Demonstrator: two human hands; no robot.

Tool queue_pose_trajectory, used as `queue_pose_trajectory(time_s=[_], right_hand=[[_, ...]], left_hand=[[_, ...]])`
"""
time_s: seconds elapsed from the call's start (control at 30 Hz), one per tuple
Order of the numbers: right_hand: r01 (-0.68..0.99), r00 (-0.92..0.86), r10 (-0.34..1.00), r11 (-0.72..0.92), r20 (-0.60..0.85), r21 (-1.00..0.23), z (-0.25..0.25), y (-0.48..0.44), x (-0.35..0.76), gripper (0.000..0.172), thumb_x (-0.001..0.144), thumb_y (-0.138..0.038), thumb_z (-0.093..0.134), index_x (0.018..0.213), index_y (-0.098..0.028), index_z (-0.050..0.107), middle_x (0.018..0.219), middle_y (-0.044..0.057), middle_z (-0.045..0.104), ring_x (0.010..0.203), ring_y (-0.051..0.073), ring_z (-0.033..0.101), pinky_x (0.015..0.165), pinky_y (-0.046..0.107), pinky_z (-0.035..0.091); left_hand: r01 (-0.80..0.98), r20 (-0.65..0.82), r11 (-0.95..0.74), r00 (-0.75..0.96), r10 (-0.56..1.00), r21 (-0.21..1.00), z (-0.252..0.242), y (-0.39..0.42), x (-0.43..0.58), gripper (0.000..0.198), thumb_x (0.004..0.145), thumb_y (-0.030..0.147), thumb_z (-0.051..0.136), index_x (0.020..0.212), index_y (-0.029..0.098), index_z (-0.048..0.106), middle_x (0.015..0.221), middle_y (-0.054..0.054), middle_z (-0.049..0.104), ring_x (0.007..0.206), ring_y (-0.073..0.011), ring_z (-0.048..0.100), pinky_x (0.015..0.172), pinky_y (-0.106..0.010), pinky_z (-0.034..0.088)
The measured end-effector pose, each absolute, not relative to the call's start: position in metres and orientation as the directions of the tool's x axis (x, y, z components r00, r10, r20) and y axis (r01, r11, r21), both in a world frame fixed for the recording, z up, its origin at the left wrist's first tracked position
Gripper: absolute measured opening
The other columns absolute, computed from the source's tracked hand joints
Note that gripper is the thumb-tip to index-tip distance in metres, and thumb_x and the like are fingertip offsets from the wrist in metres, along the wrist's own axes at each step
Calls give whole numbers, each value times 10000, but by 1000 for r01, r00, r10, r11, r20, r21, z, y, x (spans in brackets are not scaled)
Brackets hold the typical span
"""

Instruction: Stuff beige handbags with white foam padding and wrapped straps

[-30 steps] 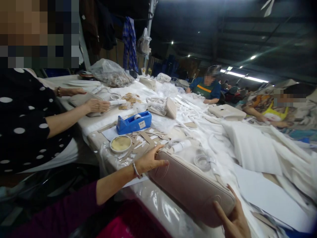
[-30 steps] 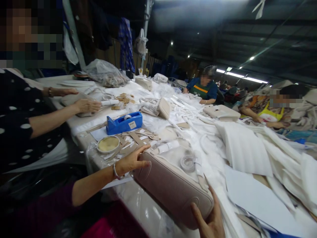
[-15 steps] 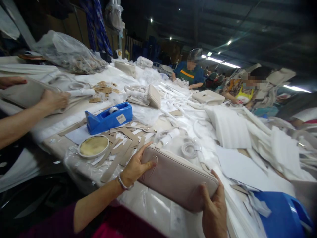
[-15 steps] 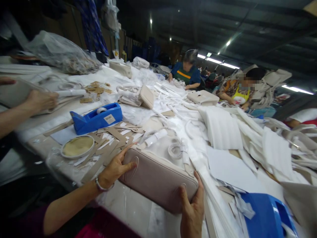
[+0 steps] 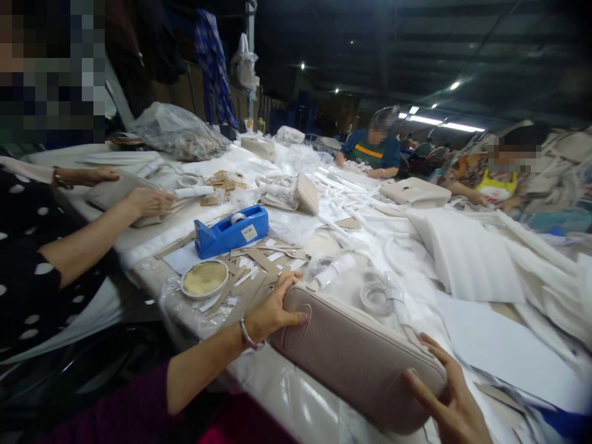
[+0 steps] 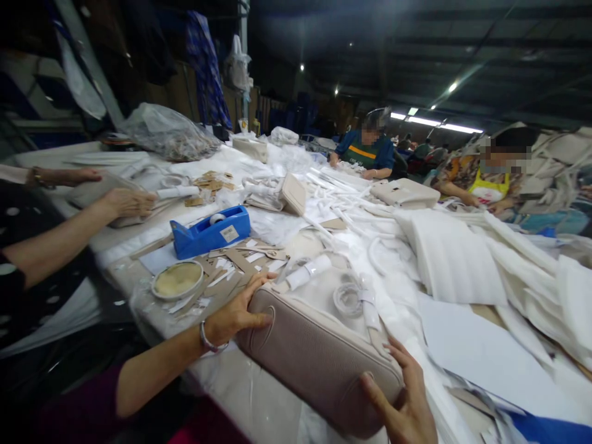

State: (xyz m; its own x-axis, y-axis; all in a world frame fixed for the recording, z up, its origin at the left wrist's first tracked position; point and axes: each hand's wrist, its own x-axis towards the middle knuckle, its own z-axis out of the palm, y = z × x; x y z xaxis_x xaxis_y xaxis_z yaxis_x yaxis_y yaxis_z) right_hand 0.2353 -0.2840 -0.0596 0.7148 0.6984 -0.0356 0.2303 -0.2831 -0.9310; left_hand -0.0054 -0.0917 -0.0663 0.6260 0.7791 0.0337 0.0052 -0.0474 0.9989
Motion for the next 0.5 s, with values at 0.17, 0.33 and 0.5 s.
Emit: queue_pose_trajectory(time_s=[0.17, 0.33, 0.5], right_hand=[[370, 720, 690, -281, 82, -885, -49, -280, 227, 768, 676, -636, 605, 1311, -239, 436, 1269, 90, 504, 1224, 347, 419, 1048, 482, 270], [340, 788, 609, -300, 95, -891, -62, -272, 227, 703, 744, -643, 539, 1338, -277, 450, 1208, 59, 552, 1146, 323, 490, 1022, 484, 300], [377, 831, 537, -354, 145, -856, -83, -263, 234, 621, 756, -607, 574, 1287, -287, 528, 1268, 28, 562, 1189, 303, 478, 1054, 456, 289]], left_hand=[[-110, -127, 280, 696, 707, 954, -62, -96, -2, 599, 648, 423, 760, 1133, 212, 481, 905, -6, 595, 805, -168, 576, 701, -256, 464], [-110, -177, 289, 575, 799, 951, -67, -98, 12, 434, 675, 497, 728, 909, 166, 573, 803, -2, 620, 726, -153, 588, 655, -242, 468], [-17, -263, 306, 465, 845, 952, -78, -97, 28, 439, 692, 546, 692, 924, 182, 611, 789, -19, 671, 667, -170, 617, 622, -280, 493]])
